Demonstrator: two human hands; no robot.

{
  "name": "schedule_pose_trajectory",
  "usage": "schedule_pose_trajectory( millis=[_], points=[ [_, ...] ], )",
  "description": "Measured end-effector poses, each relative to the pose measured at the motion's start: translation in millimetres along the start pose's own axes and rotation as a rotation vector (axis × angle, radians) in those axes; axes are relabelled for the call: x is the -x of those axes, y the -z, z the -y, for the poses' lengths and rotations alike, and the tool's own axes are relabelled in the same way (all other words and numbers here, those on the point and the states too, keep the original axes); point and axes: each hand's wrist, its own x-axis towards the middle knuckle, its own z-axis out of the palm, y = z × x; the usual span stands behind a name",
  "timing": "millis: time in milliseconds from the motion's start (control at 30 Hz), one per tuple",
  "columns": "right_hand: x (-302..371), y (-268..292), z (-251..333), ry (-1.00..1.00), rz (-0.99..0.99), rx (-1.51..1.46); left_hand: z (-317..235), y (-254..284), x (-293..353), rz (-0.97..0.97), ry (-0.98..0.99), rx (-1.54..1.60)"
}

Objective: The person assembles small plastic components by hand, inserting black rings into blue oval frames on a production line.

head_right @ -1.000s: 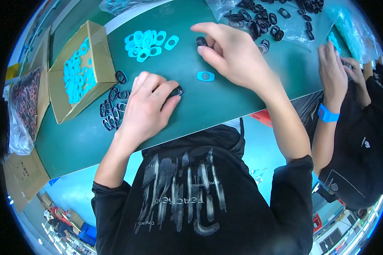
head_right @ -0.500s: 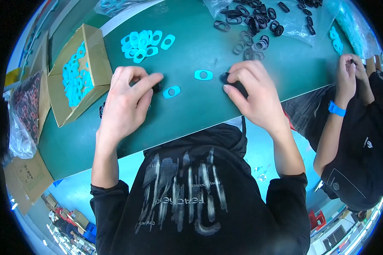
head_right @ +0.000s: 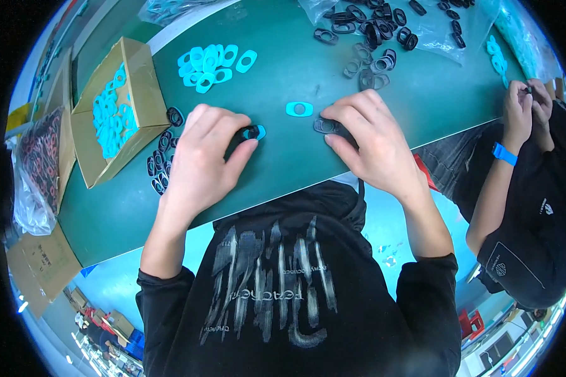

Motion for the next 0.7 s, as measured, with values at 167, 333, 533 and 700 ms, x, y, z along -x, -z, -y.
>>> schedule_pose_trajectory(
  millis=[167, 333, 533, 700],
  points=[
    [-12.7, 4.3, 5.5, 0.005, -0.008, 0.014, -0.8, -9.4, 0.9, 0.019, 0.009, 0.002],
    [-42.6, -6.9, 10.8, 0.041, 0.055, 0.067, 2.2, -17.2, -0.2, -0.047, -0.005, 0.014],
    [-60.1, -11.5, 9.2, 0.073, 0.179, 0.064, 1.1, -16.5, 5.4, -0.060, 0.051, 0.049],
    [-58.2, -13.6, 1.1, 0.097, 0.186, -0.161, 2.3, -15.3, 5.7, -0.054, 0.077, 0.079]
  ],
)
